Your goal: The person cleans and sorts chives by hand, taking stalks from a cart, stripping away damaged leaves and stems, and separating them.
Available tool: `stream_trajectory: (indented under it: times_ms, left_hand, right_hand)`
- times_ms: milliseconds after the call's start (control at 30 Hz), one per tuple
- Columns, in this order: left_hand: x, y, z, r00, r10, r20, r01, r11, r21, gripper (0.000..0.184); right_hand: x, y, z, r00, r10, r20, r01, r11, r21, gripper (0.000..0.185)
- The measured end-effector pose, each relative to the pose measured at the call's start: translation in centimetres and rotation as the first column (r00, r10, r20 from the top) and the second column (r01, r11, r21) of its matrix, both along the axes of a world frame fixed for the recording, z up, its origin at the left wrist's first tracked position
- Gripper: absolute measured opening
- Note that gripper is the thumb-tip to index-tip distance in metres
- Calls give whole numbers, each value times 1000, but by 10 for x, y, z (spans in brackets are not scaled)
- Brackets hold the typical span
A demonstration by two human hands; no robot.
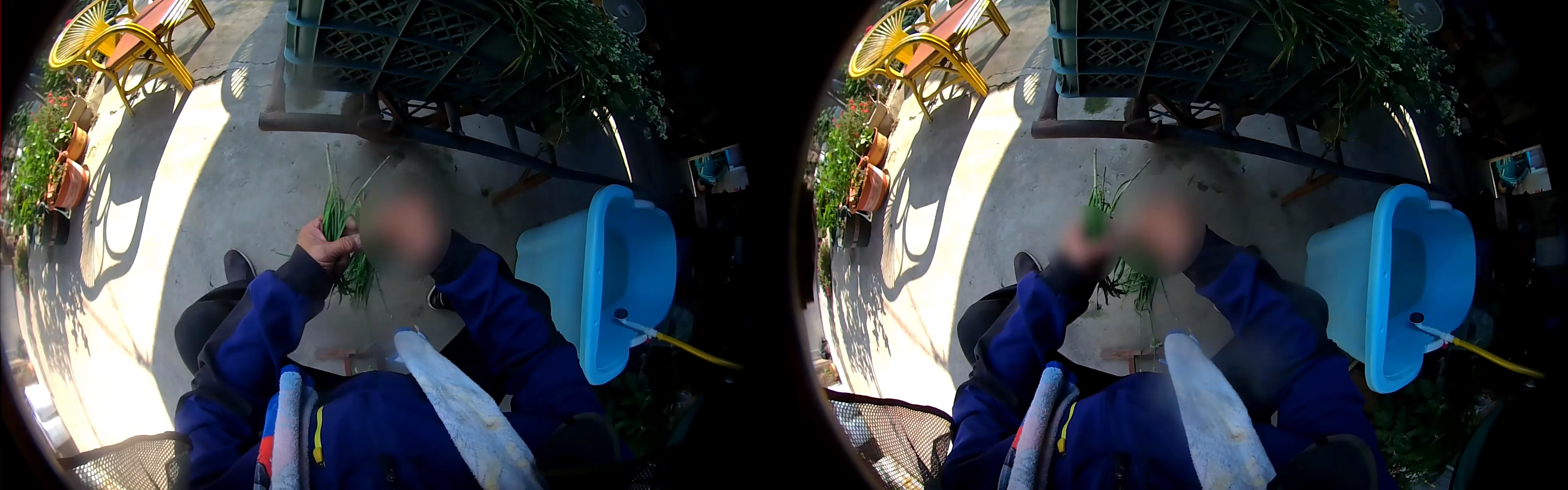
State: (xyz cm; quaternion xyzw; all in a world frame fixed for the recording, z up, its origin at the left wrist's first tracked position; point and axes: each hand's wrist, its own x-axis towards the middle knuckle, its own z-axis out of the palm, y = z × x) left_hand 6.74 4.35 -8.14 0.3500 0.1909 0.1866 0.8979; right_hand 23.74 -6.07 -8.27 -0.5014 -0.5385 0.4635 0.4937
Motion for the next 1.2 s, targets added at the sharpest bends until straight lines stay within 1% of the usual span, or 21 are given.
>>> stream_trajectory:
  times_ms: [67,167,200,267,367,467,500,567,633,700,767,800,833,867,900,933,967,1033,1067,1167,1200]
  left_hand:
    - [0,0,1,1000,6,9,-6,1000,-2,24]
    - [0,2,7,999,7,53,-9,999,35,24]
    - [0,3,8,997,4,71,-8,998,55,24]
    - [-1,3,8,998,31,49,-35,995,99,24]
    - [0,3,7,997,73,23,-76,974,211,24]
    - [0,2,10,996,92,2,-88,950,298,24]
    - [0,2,11,996,94,-5,-87,944,319,24]
    - [0,3,8,997,71,7,-70,960,272,24]
    - [-1,3,7,998,64,7,-64,968,245,24]
    - [0,2,11,998,70,-1,-68,969,237,24]
    - [-1,0,22,990,72,-122,-56,989,135,23]
    - [-1,-1,25,981,70,-181,-56,995,84,23]
    - [1,-4,20,986,105,-131,-91,990,105,21]
    - [5,-7,15,987,137,-81,-126,984,124,19]
    - [7,-9,13,985,168,-30,-163,976,142,17]
    - [4,-7,12,990,127,-65,-121,989,85,18]
    - [1,-5,26,992,82,-99,-80,996,25,19]
    - [-1,-3,35,992,38,-124,-43,998,-42,19]
    - [-1,-2,35,992,40,-121,-46,998,-49,19]
    - [-2,-2,36,987,37,-158,-43,998,-38,19]
    - [-2,-2,36,983,35,-178,-41,999,-30,19]
  right_hand:
    - [2,2,-18,1000,15,11,-16,998,66,20]
    - [10,6,-54,990,19,141,-40,988,152,22]
    - [7,8,-29,989,5,148,-23,993,116,21]
    - [2,3,17,987,-21,160,15,999,41,20]
    - [-1,0,12,983,-70,170,63,997,44,19]
    - [-7,-2,46,992,-7,124,16,997,-75,19]
    - [-8,-1,46,998,-2,66,7,997,-82,19]
    - [-8,1,42,999,7,-47,-11,995,-95,19]
    - [-1,2,24,998,52,24,-49,993,-105,20]
    - [1,2,9,999,42,4,-42,996,-73,21]
    - [-6,2,-4,993,-19,-114,19,1000,-4,22]
    - [-9,4,15,1000,-9,-6,9,1000,0,20]
    - [-13,6,50,995,2,102,-2,1000,3,18]
    - [-16,7,69,978,11,209,-12,1000,5,16]
    - [-16,8,65,996,-3,86,7,999,-46,15]
    - [-15,9,58,999,-24,-37,20,995,-98,15]
    - [-17,10,58,986,-51,-160,26,988,-152,14]
    - [-17,8,64,993,-53,-107,39,992,-122,14]
    - [-17,8,68,995,-55,-81,46,993,-106,14]
    - [-14,7,56,984,-14,-177,-6,994,-110,15]
    - [-13,7,53,972,-7,-236,-24,992,-126,16]
